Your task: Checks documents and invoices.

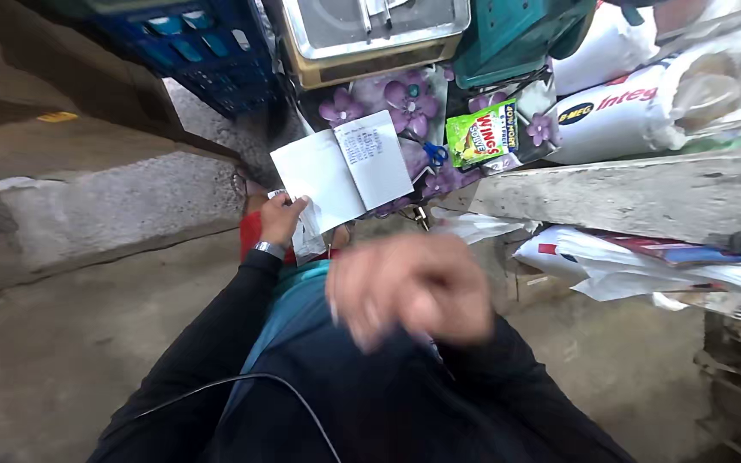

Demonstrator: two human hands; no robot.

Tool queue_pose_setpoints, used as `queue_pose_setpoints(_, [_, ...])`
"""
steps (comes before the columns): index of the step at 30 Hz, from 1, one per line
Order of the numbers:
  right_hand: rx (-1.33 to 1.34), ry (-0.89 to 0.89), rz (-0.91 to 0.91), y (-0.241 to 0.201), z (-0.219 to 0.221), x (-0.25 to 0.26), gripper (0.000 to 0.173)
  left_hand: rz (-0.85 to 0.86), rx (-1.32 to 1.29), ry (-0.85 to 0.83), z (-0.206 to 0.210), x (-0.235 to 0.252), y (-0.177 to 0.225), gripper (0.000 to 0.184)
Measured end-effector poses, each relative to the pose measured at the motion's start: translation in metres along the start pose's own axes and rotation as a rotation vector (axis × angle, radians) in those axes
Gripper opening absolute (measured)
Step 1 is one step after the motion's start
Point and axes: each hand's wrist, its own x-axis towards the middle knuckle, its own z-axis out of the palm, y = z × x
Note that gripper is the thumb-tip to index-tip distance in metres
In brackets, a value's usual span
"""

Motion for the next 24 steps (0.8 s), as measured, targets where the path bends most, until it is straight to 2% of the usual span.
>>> queue_pose_setpoints(3, [-0.675, 0.399, 0.245, 0.072, -0.06, -0.007, 0.024, 0.005, 0.005, -0.012, -0.002, 0.001, -0.001, 0.033])
queue_pose_setpoints(4, [-0.864, 0.465, 0.347, 0.098, -0.079, -0.01, 0.029, 0.008, -0.009, -0.019, -0.003, -0.001, 0.001, 0.032])
queue_pose_setpoints(5, [-1.018, 0.488, 0.437, 0.123, -0.096, -0.015, 0.042, 0.016, -0.016, -0.028, -0.004, -0.003, 0.004, 0.032])
queue_pose_setpoints(7, [-1.245, 0.44, 0.566, 0.162, -0.113, -0.028, 0.086, 0.056, -0.01, -0.032, -0.004, -0.005, 0.008, 0.032])
queue_pose_setpoints(8, [-1.312, 0.426, 0.59, 0.177, -0.115, -0.033, 0.101, 0.072, -0.018, -0.039, -0.005, -0.004, 0.008, 0.032])
queue_pose_setpoints(9, [-1.363, 0.411, 0.595, 0.191, -0.115, -0.037, 0.109, 0.084, -0.032, -0.054, -0.005, -0.005, 0.007, 0.033])
queue_pose_setpoints(13, [-1.51, 0.42, 0.526, 0.23, -0.125, -0.03, 0.112, 0.074, -0.094, -0.115, -0.007, -0.008, 0.01, 0.029])
queue_pose_setpoints(18, [-1.578, 0.42, 0.575, 0.234, -0.138, -0.018, 0.108, 0.056, -0.094, -0.135, -0.005, -0.01, 0.015, 0.026])
queue_pose_setpoints(20, [-1.612, 0.491, 0.548, 0.229, -0.154, -0.015, 0.101, 0.052, -0.103, -0.129, -0.004, -0.009, 0.015, 0.025])
queue_pose_setpoints(24, [-1.581, 0.702, 0.532, 0.208, -0.182, -0.021, 0.096, 0.045, -0.137, -0.125, -0.003, -0.011, 0.02, 0.023])
